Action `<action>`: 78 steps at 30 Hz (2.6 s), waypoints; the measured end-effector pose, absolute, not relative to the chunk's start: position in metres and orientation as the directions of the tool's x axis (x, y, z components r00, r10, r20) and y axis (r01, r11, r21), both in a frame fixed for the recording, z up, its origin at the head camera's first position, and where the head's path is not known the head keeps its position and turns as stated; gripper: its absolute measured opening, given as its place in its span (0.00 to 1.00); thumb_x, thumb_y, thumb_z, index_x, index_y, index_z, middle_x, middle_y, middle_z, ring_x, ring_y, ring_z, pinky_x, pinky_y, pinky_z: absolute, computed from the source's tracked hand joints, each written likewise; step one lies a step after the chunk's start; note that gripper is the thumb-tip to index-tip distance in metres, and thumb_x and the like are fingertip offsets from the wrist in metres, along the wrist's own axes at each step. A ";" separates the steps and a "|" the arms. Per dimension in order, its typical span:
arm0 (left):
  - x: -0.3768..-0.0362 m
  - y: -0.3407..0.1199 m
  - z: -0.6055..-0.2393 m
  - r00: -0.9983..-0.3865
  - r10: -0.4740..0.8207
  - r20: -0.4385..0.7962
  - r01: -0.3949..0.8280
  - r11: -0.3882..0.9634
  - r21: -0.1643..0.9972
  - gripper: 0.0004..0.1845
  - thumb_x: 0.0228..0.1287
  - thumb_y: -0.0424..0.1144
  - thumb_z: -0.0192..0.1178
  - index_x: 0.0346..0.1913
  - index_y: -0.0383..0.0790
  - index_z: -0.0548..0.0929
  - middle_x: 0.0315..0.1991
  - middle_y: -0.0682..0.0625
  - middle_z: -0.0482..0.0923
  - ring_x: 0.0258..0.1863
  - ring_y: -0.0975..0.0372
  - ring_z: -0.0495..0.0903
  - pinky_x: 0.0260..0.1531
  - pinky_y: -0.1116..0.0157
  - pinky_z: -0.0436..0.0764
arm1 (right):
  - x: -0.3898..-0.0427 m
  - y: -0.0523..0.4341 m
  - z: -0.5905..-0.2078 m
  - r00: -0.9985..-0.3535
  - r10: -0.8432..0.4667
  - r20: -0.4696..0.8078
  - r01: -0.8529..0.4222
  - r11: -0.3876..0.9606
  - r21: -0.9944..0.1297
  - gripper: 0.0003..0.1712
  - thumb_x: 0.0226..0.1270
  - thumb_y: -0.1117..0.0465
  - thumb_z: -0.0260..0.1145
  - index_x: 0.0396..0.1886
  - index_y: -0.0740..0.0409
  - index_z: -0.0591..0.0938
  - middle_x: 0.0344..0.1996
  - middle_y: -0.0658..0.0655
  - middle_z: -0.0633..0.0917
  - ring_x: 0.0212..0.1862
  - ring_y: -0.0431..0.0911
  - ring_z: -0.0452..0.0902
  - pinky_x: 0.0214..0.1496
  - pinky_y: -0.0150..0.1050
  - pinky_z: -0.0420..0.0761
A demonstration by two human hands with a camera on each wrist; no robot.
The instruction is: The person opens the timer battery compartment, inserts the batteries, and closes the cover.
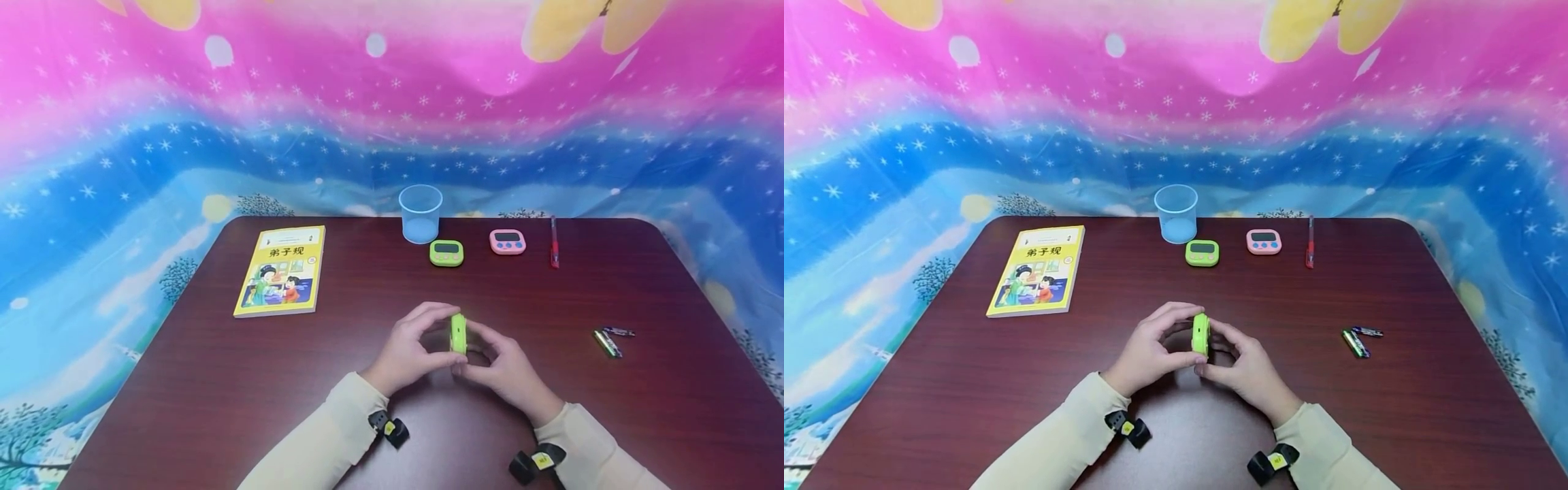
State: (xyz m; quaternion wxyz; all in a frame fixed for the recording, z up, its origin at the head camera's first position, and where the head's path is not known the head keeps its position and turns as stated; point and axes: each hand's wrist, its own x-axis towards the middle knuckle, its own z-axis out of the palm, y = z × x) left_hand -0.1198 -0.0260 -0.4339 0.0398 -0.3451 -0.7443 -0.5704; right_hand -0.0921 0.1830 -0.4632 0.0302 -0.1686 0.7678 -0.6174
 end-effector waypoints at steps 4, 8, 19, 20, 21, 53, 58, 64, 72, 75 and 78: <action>-0.120 -0.026 -0.432 -0.767 0.461 0.446 0.541 0.092 0.836 0.36 0.50 0.34 0.79 0.64 0.39 0.78 0.59 0.49 0.77 0.60 0.63 0.77 0.60 0.63 0.79 | -0.093 0.184 -0.464 -0.939 -0.302 0.165 -0.221 0.161 -0.962 0.41 0.53 0.65 0.80 0.68 0.62 0.74 0.53 0.62 0.85 0.52 0.48 0.84 0.53 0.37 0.84; -0.121 -0.026 -0.434 -0.769 0.449 0.455 0.537 0.068 0.841 0.36 0.49 0.33 0.80 0.64 0.39 0.78 0.58 0.48 0.77 0.60 0.62 0.78 0.59 0.63 0.79 | -0.094 0.187 -0.465 -0.941 -0.294 0.167 -0.220 0.156 -0.963 0.41 0.53 0.66 0.80 0.67 0.63 0.75 0.52 0.61 0.86 0.49 0.48 0.84 0.52 0.38 0.85; -0.125 -0.033 -0.440 -0.795 0.422 0.435 0.503 0.058 0.862 0.37 0.47 0.31 0.80 0.64 0.38 0.78 0.58 0.48 0.77 0.58 0.60 0.80 0.58 0.63 0.80 | -0.095 0.192 -0.464 -0.942 -0.241 0.233 -0.279 0.178 -0.944 0.38 0.52 0.68 0.80 0.65 0.61 0.77 0.46 0.62 0.86 0.46 0.47 0.84 0.48 0.37 0.85; -0.125 -0.034 -0.440 -0.801 0.419 0.427 0.495 0.063 0.867 0.37 0.47 0.31 0.80 0.64 0.38 0.78 0.58 0.47 0.77 0.58 0.59 0.80 0.57 0.63 0.81 | -0.095 0.192 -0.464 -0.944 -0.234 0.234 -0.278 0.182 -0.943 0.38 0.52 0.68 0.80 0.65 0.60 0.77 0.46 0.62 0.86 0.45 0.47 0.83 0.48 0.37 0.85; -0.125 -0.035 -0.440 -0.806 0.416 0.421 0.488 0.065 0.871 0.37 0.47 0.31 0.80 0.64 0.37 0.78 0.58 0.47 0.77 0.58 0.59 0.80 0.57 0.63 0.81 | -0.095 0.193 -0.464 -0.944 -0.230 0.238 -0.282 0.186 -0.941 0.38 0.52 0.68 0.80 0.65 0.60 0.77 0.46 0.61 0.86 0.44 0.47 0.83 0.47 0.37 0.85; -0.119 -0.030 -0.449 -0.898 0.279 0.340 0.392 0.156 0.907 0.37 0.47 0.34 0.81 0.62 0.33 0.76 0.57 0.49 0.74 0.57 0.56 0.81 0.56 0.65 0.81 | -0.086 0.168 -0.451 -0.996 0.045 0.078 -0.084 -0.136 -0.987 0.28 0.60 0.76 0.71 0.61 0.72 0.75 0.46 0.57 0.86 0.46 0.44 0.85 0.49 0.36 0.86; -0.113 -0.022 -0.448 -0.918 0.228 0.325 0.359 0.131 0.924 0.35 0.47 0.34 0.81 0.58 0.34 0.75 0.57 0.47 0.72 0.58 0.57 0.80 0.57 0.65 0.80 | -0.081 0.156 -0.446 -0.997 0.075 -0.036 0.007 -0.364 -0.931 0.27 0.63 0.77 0.67 0.62 0.70 0.72 0.43 0.56 0.86 0.44 0.43 0.85 0.48 0.37 0.86; -0.109 -0.017 -0.450 -0.926 0.213 0.313 0.346 0.139 0.928 0.35 0.48 0.35 0.80 0.59 0.35 0.73 0.58 0.47 0.71 0.59 0.57 0.79 0.58 0.65 0.79 | -0.078 0.152 -0.443 -0.990 0.081 -0.120 0.072 -0.443 -0.894 0.25 0.66 0.75 0.65 0.61 0.64 0.71 0.44 0.54 0.85 0.44 0.41 0.84 0.48 0.36 0.86; -0.111 -0.021 -0.445 -0.895 0.326 0.304 0.379 0.196 0.904 0.44 0.49 0.38 0.80 0.70 0.42 0.69 0.66 0.50 0.72 0.62 0.62 0.76 0.57 0.67 0.80 | -0.082 0.160 -0.443 -0.995 0.009 -0.104 0.091 -0.423 -0.902 0.25 0.69 0.74 0.63 0.64 0.66 0.70 0.47 0.56 0.85 0.49 0.42 0.83 0.51 0.38 0.85; -0.114 -0.023 -0.444 -0.863 0.393 0.317 0.419 0.207 0.884 0.48 0.50 0.37 0.80 0.74 0.41 0.66 0.70 0.49 0.69 0.66 0.63 0.73 0.58 0.68 0.79 | -0.085 0.167 -0.443 -0.996 -0.036 -0.075 0.084 -0.399 -0.913 0.23 0.71 0.73 0.62 0.64 0.65 0.72 0.51 0.57 0.85 0.50 0.43 0.83 0.52 0.40 0.86; -0.114 -0.025 -0.443 -0.843 0.433 0.319 0.440 0.215 0.872 0.49 0.50 0.37 0.79 0.75 0.41 0.64 0.72 0.48 0.67 0.66 0.63 0.72 0.58 0.69 0.78 | -0.089 0.176 -0.442 -0.995 -0.080 -0.054 0.081 -0.377 -0.923 0.21 0.72 0.72 0.61 0.63 0.63 0.76 0.51 0.55 0.85 0.49 0.42 0.83 0.50 0.40 0.86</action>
